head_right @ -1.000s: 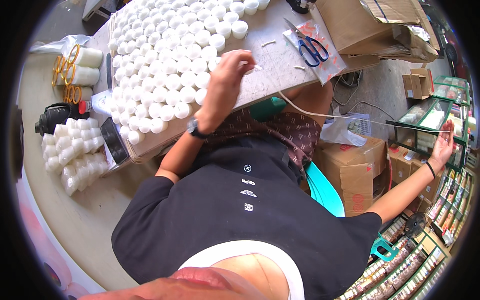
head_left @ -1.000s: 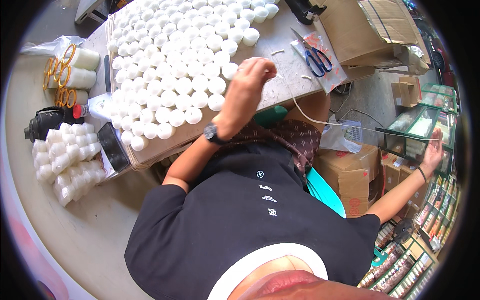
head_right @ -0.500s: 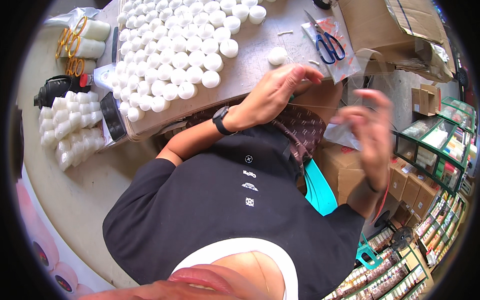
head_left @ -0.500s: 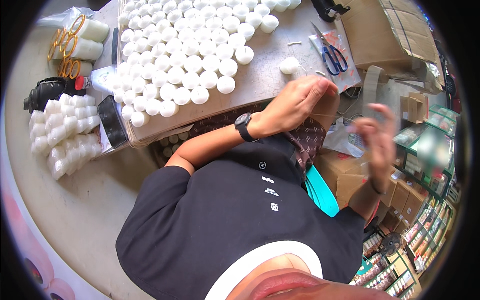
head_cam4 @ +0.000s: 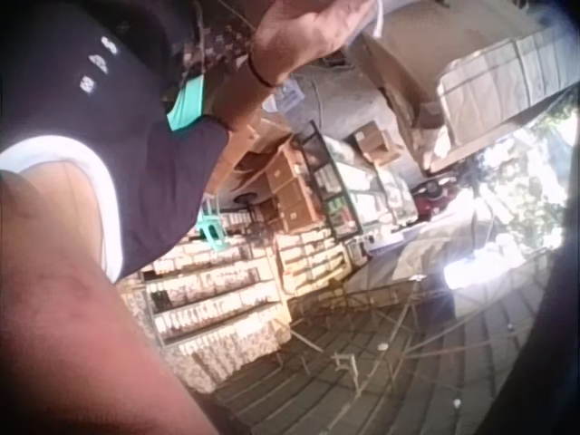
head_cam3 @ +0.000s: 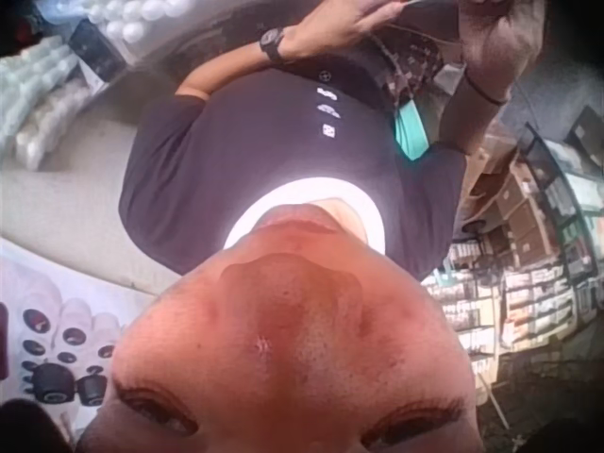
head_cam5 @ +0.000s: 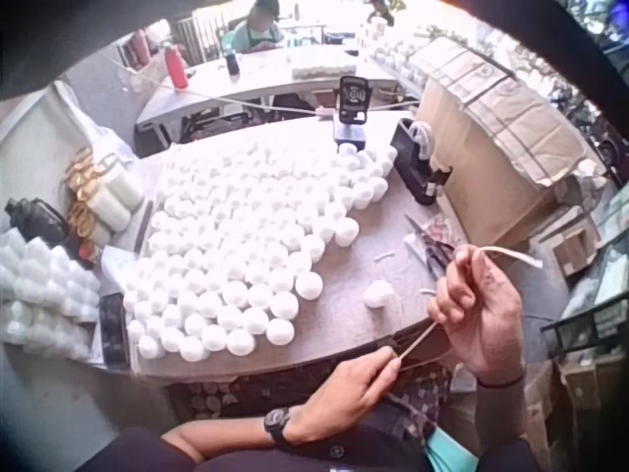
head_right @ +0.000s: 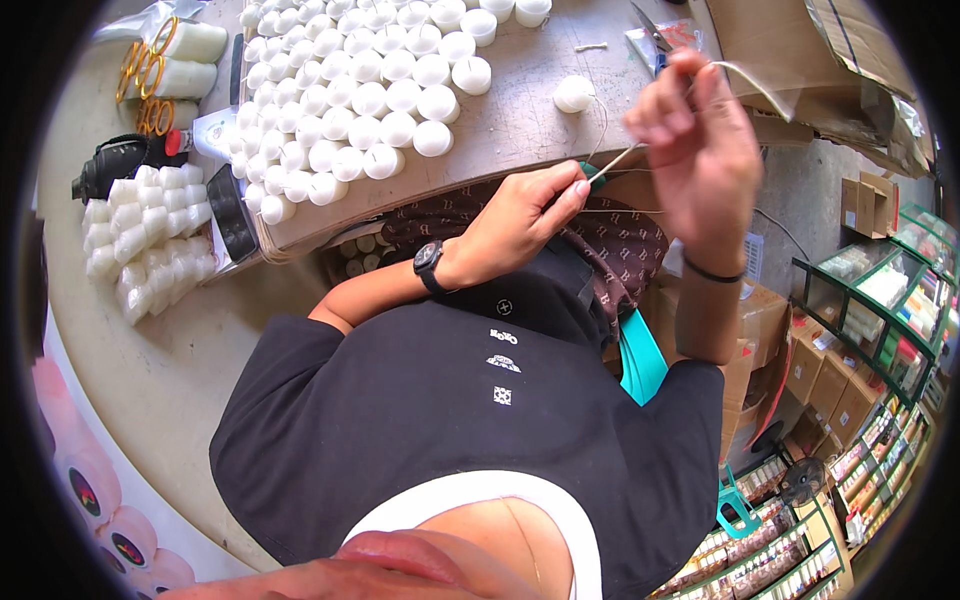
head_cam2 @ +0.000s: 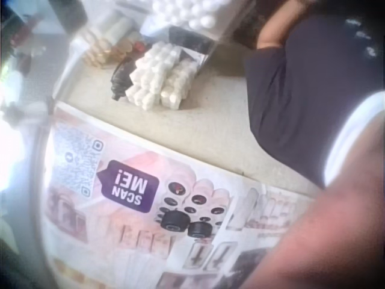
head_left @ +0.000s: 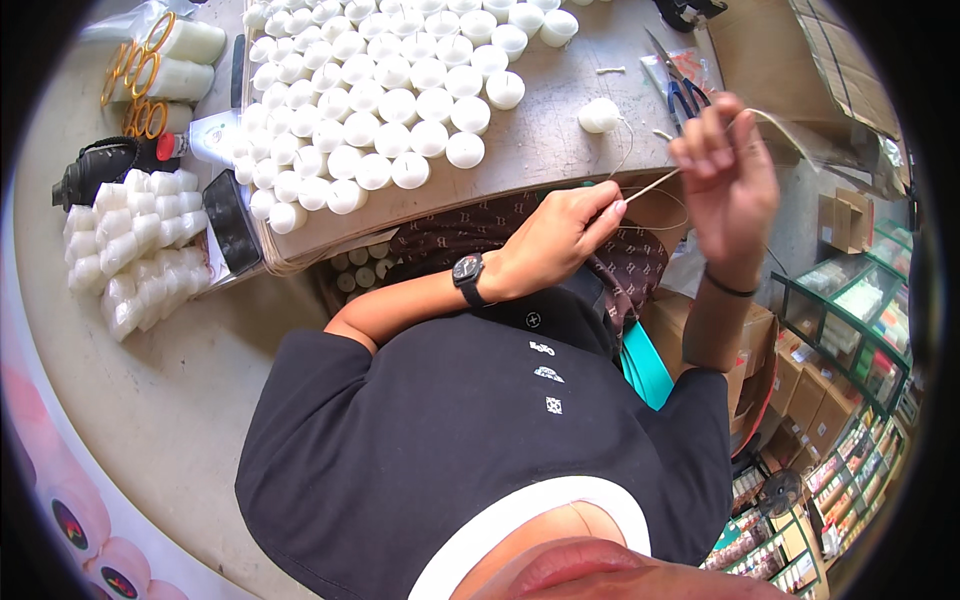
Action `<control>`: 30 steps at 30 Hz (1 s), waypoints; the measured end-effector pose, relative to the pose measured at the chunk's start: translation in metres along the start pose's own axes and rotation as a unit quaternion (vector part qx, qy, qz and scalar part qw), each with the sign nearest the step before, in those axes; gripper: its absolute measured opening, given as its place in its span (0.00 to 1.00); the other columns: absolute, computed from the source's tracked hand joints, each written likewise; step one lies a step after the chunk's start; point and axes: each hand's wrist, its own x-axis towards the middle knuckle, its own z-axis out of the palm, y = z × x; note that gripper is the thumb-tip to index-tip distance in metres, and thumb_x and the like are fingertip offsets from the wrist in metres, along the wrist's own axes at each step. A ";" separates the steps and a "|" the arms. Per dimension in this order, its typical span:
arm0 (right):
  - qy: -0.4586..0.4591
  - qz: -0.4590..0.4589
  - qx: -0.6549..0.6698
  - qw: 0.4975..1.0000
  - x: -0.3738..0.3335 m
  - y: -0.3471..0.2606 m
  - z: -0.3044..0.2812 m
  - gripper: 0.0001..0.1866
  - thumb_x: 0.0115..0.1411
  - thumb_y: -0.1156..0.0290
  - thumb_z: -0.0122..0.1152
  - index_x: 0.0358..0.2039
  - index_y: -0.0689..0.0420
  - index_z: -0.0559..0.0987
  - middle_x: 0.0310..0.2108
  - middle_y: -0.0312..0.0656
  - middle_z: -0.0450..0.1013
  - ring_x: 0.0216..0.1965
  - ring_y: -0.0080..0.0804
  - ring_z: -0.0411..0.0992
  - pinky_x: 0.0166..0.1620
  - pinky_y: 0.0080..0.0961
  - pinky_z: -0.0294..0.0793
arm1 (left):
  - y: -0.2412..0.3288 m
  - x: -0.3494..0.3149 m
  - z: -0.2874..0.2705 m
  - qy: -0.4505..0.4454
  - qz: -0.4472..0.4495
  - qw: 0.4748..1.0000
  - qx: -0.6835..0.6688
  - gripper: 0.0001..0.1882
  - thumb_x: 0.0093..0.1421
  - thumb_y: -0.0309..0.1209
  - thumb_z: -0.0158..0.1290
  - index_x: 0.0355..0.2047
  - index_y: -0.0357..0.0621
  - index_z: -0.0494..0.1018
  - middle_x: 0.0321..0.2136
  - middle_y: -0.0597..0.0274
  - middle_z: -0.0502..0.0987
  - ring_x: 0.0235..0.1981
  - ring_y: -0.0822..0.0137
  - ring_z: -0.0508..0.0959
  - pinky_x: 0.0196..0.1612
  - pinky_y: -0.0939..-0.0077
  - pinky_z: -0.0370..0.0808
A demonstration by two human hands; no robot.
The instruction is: The person inserts wicks into small white cylindrical candles, trims the wicks with scissors, and places the finished candles on the table. The person repeats this process for multiple candles.
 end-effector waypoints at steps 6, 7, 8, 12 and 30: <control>-0.012 -0.050 -0.048 0.998 0.017 -0.040 -0.007 0.14 0.74 0.65 0.45 0.48 0.65 0.70 0.25 0.31 0.55 0.25 0.18 0.53 0.30 0.17 0.56 | 0.002 -0.020 -0.037 -0.044 0.075 0.963 0.255 0.13 0.63 0.36 0.56 0.45 0.43 0.76 0.41 0.55 0.72 0.46 0.53 0.72 0.50 0.61 0.70; 0.001 -0.058 -0.088 0.994 0.013 -0.037 -0.007 0.14 0.73 0.65 0.46 0.48 0.65 0.71 0.25 0.30 0.55 0.25 0.18 0.53 0.30 0.16 0.55 | 0.006 -0.025 -0.045 0.024 0.083 0.933 0.349 0.15 0.62 0.38 0.58 0.46 0.47 0.75 0.45 0.55 0.71 0.49 0.52 0.70 0.53 0.57 0.67; 0.048 -0.047 -0.147 0.987 0.008 -0.029 -0.007 0.15 0.73 0.64 0.47 0.47 0.64 0.73 0.26 0.30 0.58 0.25 0.16 0.54 0.29 0.16 0.55 | 0.011 -0.032 -0.052 0.090 0.046 0.889 0.447 0.19 0.61 0.42 0.59 0.50 0.51 0.74 0.50 0.55 0.68 0.52 0.52 0.68 0.56 0.55 0.62; 0.032 0.020 -0.347 0.937 -0.004 0.007 -0.002 0.16 0.72 0.66 0.50 0.51 0.62 0.78 0.27 0.30 0.71 0.24 0.12 0.56 0.28 0.11 0.56 | 0.015 -0.038 -0.084 0.172 -0.102 0.758 0.621 0.31 0.57 0.48 0.61 0.55 0.45 0.66 0.57 0.52 0.58 0.62 0.50 0.55 0.53 0.45 0.56; 0.148 -0.244 -0.507 0.813 -0.016 0.038 0.044 0.10 0.51 0.81 0.73 0.35 0.58 0.86 0.28 0.35 0.76 0.26 0.18 0.72 0.31 0.17 0.72 | 0.051 0.007 -0.088 0.138 -0.005 0.945 -0.296 0.22 0.66 0.29 0.54 0.55 0.32 0.61 0.54 0.41 0.71 0.56 0.50 0.75 0.62 0.64 0.71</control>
